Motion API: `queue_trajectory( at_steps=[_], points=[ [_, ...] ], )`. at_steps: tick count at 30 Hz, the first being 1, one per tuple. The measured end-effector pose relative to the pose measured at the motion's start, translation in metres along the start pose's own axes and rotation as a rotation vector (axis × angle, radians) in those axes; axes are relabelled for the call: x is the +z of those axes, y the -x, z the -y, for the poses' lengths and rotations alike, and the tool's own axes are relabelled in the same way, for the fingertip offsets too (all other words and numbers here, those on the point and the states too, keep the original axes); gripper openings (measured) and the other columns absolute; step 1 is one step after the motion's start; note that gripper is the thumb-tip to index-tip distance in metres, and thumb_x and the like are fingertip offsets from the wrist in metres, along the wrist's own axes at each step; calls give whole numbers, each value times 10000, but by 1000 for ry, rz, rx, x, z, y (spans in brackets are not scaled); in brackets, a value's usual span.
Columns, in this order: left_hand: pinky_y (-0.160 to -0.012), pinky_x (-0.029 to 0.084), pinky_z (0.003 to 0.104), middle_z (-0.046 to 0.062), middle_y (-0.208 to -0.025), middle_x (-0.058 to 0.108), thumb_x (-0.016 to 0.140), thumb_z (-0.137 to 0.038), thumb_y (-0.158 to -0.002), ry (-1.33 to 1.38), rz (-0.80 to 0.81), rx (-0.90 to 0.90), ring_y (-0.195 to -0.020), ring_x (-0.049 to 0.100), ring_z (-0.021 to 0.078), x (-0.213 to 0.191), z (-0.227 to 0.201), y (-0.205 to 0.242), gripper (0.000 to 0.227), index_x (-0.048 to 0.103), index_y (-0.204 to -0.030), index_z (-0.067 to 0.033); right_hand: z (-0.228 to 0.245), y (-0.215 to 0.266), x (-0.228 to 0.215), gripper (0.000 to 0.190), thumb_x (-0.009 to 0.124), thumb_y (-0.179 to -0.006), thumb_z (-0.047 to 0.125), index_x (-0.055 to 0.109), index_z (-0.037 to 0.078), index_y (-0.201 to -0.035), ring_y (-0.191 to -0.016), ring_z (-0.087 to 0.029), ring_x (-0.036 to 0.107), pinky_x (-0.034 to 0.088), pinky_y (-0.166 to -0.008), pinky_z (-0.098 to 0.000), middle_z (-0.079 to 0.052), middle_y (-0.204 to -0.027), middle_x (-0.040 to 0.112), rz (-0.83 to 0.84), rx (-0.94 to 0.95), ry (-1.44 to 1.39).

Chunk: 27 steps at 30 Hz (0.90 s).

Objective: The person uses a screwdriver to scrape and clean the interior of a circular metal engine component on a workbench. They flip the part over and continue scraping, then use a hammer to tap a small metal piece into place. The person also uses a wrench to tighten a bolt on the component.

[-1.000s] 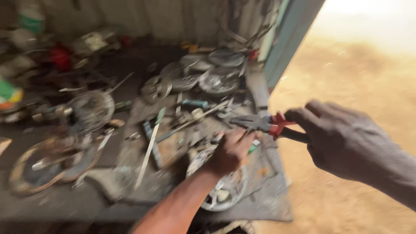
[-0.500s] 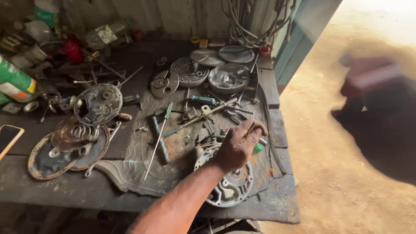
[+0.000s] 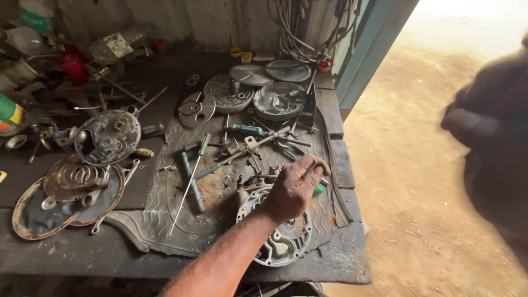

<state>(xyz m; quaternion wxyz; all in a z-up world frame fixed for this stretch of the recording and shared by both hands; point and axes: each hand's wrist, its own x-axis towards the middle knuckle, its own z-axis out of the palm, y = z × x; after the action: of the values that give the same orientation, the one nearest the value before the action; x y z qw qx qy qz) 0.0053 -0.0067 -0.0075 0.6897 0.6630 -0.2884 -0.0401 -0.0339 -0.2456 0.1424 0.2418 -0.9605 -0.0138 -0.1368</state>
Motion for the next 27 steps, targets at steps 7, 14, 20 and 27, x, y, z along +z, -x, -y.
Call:
queue_trajectory(
  at_steps=[7, 14, 20, 27],
  points=[
    [-672, 482, 293, 102, -944, 635, 495, -135, -1146, -319, -12, 398, -777, 607, 149, -6, 14, -4, 171, 602, -1081, -18, 17, 15, 28, 470, 692, -799, 97, 585, 125, -1255, -831, -281, 674, 556, -720, -418, -105, -988, 689, 271, -164, 222],
    [-662, 529, 288, 40, -839, 617, 497, -121, -1052, -152, 20, 8, -743, 615, 107, -3, 13, 12, 147, 612, -985, -59, -15, -34, 116, 532, 808, -781, 282, 612, 187, -1266, -911, -240, 728, 577, -857, -407, -76, -999, 739, 408, 208, 1],
    [-645, 429, 326, 53, -794, 549, 526, -108, -1058, 105, -27, -66, -726, 478, 137, -5, 15, 11, 152, 649, -1023, -25, -28, -19, 185, 545, 857, -691, 278, 677, 125, -1182, -1065, -325, 590, 512, -868, -435, -120, -1149, 613, 42, -291, 146],
    [-643, 461, 330, 74, -766, 589, 520, -127, -1042, -32, -37, -16, -700, 564, 155, -9, 2, 6, 150, 624, -1008, -25, -12, -14, 187, 304, 825, -685, 229, 664, 142, -928, -1059, -263, 593, 538, -849, -387, -56, -1075, 604, 220, -483, 145]
  ],
)
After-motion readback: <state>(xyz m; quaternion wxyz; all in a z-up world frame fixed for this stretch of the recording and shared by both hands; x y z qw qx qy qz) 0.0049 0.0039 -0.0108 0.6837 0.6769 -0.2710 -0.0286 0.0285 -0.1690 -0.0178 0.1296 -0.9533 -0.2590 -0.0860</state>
